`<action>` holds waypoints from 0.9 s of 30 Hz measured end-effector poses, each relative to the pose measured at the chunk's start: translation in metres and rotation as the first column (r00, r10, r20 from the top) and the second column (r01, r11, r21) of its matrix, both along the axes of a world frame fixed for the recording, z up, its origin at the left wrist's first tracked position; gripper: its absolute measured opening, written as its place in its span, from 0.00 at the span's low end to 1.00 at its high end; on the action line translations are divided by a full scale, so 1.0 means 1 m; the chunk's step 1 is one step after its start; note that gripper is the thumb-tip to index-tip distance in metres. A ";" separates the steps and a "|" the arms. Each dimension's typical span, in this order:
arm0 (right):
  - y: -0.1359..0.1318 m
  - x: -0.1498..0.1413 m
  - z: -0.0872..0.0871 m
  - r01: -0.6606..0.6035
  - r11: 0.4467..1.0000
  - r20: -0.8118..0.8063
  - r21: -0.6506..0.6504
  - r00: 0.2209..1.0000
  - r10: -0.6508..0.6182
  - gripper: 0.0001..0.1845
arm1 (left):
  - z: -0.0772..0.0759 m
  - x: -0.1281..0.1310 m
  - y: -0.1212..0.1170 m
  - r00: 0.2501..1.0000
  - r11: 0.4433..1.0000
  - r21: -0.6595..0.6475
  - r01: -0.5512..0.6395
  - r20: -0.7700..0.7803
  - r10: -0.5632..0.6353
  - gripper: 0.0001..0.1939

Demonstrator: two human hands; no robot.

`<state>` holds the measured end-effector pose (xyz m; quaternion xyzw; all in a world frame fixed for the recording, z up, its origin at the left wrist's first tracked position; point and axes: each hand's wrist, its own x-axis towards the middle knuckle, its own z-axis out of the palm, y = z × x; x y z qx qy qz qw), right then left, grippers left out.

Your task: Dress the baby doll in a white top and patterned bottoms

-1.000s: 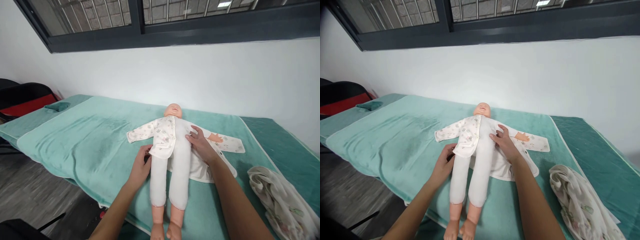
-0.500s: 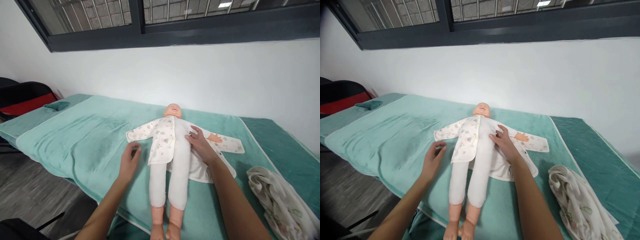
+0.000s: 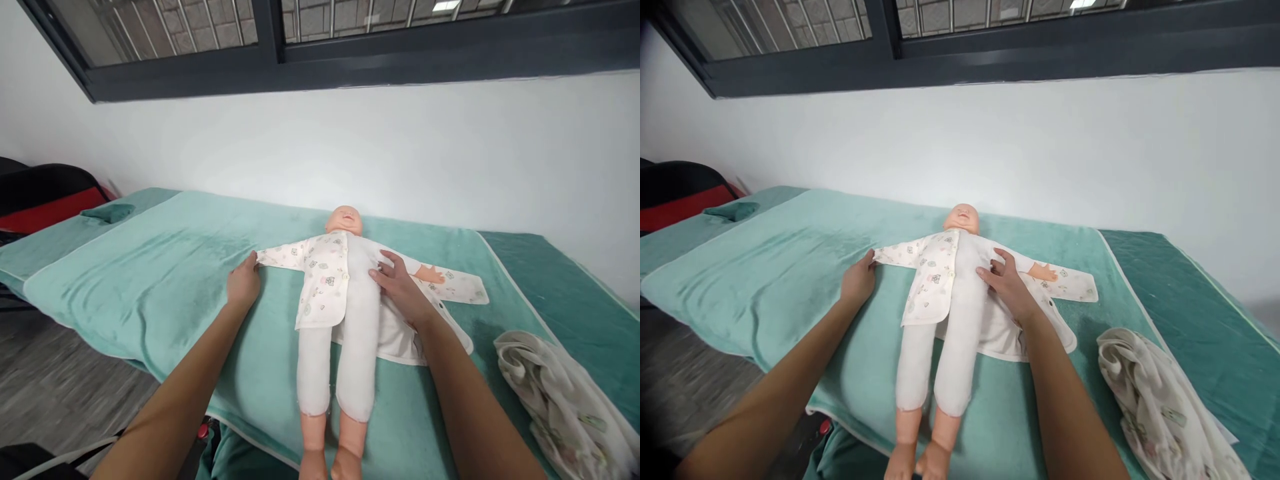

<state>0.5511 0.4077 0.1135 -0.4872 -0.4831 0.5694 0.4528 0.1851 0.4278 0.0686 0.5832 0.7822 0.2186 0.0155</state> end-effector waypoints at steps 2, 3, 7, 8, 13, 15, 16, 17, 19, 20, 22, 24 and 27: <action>0.000 0.000 0.000 -0.002 1.000 0.011 0.002 1.000 0.002 0.44 | 0.001 -0.002 0.005 1.000 1.000 -0.003 -0.022 0.001 0.022 0.26; 0.000 0.000 0.000 -0.004 1.000 0.020 0.004 1.000 0.003 0.43 | 0.001 -0.002 0.006 0.999 0.999 -0.011 -0.034 0.007 0.034 0.25; 0.001 0.000 -0.001 -0.009 1.000 0.046 0.019 0.999 0.008 0.44 | 0.000 0.000 0.002 0.998 0.996 0.064 -0.054 0.017 0.053 0.28; 0.001 0.001 -0.001 -0.013 1.000 0.049 0.023 0.999 0.012 0.44 | 0.000 0.001 0.000 0.999 0.992 0.124 -0.034 0.005 0.034 0.31; 0.000 0.001 0.000 -0.011 0.999 0.053 0.032 0.999 0.010 0.44 | 0.001 0.009 -0.010 0.951 0.929 0.208 0.304 -0.114 -0.286 0.32; -0.001 0.000 0.001 -0.009 0.999 0.052 0.035 0.999 0.007 0.43 | 0.002 0.013 -0.010 0.946 0.935 0.152 0.322 -0.097 -0.310 0.30; -0.001 0.000 0.001 -0.012 0.999 0.052 0.044 0.999 0.010 0.43 | 0.003 0.015 -0.009 0.957 0.951 0.121 0.286 -0.084 -0.277 0.31; -0.001 0.000 0.002 -0.017 0.998 0.055 0.056 0.998 0.014 0.42 | 0.003 0.016 -0.008 0.970 0.968 0.088 0.236 -0.079 -0.229 0.31; 0.000 0.001 0.002 -0.013 0.996 0.109 0.091 0.994 0.003 0.39 | 0.004 0.019 -0.006 0.986 0.990 0.031 0.140 -0.094 -0.136 0.32; 0.001 0.001 0.001 0.010 0.993 0.169 0.116 0.985 -0.029 0.36 | 0.005 0.019 -0.005 0.989 0.995 0.011 0.104 -0.110 -0.102 0.31; 0.002 0.001 0.001 0.095 0.973 0.333 0.210 0.929 -0.163 0.28 | 0.005 0.020 -0.004 0.989 0.998 -0.004 0.061 -0.131 -0.061 0.30; 0.004 -0.002 0.001 0.172 0.917 0.454 0.359 0.827 -0.333 0.19 | 0.005 0.020 -0.005 0.991 0.999 -0.003 0.041 -0.130 -0.041 0.29; 0.002 -0.011 0.005 0.192 0.804 0.433 0.563 0.761 -0.484 0.14 | 0.004 0.018 -0.007 0.994 1.000 0.009 0.027 -0.109 -0.026 0.30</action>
